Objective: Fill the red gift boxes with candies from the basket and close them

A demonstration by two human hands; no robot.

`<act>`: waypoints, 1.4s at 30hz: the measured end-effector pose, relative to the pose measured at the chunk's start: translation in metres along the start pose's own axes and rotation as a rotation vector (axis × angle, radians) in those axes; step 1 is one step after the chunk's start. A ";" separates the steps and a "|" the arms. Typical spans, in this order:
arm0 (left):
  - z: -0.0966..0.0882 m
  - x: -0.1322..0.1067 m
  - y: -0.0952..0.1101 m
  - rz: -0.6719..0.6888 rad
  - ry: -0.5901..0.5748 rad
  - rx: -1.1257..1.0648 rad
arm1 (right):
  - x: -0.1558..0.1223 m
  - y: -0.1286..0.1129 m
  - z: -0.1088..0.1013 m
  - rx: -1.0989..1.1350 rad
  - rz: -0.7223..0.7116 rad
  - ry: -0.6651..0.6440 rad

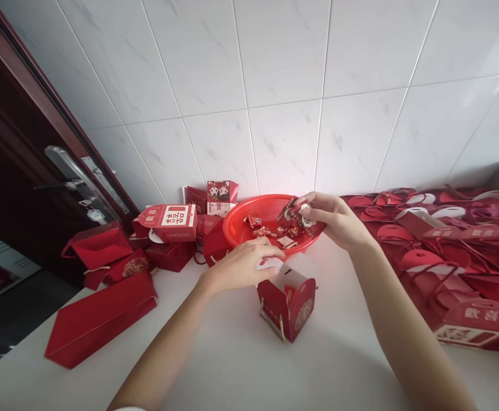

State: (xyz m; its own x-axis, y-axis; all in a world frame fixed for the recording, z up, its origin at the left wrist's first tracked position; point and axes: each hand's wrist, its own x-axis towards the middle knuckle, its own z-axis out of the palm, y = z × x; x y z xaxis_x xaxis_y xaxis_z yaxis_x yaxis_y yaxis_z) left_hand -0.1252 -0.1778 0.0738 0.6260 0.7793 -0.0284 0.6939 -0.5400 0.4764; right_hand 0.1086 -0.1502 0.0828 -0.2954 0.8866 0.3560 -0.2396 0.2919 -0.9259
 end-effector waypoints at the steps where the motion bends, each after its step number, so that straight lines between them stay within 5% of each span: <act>1: -0.001 -0.007 0.003 -0.056 -0.004 0.061 | -0.005 -0.006 0.003 -0.066 0.012 -0.062; 8: -0.007 -0.034 0.007 -0.324 -0.196 0.155 | -0.024 -0.024 0.026 -0.431 -0.020 -0.422; 16: -0.003 -0.022 0.002 -0.091 -0.284 0.060 | -0.033 -0.024 0.029 -0.679 -0.128 -0.586; 23: -0.002 -0.024 0.006 0.039 -0.214 -0.029 | -0.042 -0.030 0.024 -0.731 0.042 -0.774; 34: -0.001 -0.022 -0.003 0.085 -0.174 -0.064 | -0.042 -0.018 0.042 -0.984 0.199 -0.716; 42: 0.000 -0.018 -0.014 0.105 -0.171 -0.085 | -0.043 -0.017 0.045 -1.032 0.179 -0.647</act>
State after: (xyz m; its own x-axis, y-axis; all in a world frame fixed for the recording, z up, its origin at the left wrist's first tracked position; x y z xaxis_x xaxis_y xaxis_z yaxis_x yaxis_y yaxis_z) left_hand -0.1459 -0.1843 0.0680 0.7492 0.6513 -0.1201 0.5939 -0.5805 0.5571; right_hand 0.0833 -0.2096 0.0892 -0.7229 0.6882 -0.0613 0.6080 0.5914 -0.5297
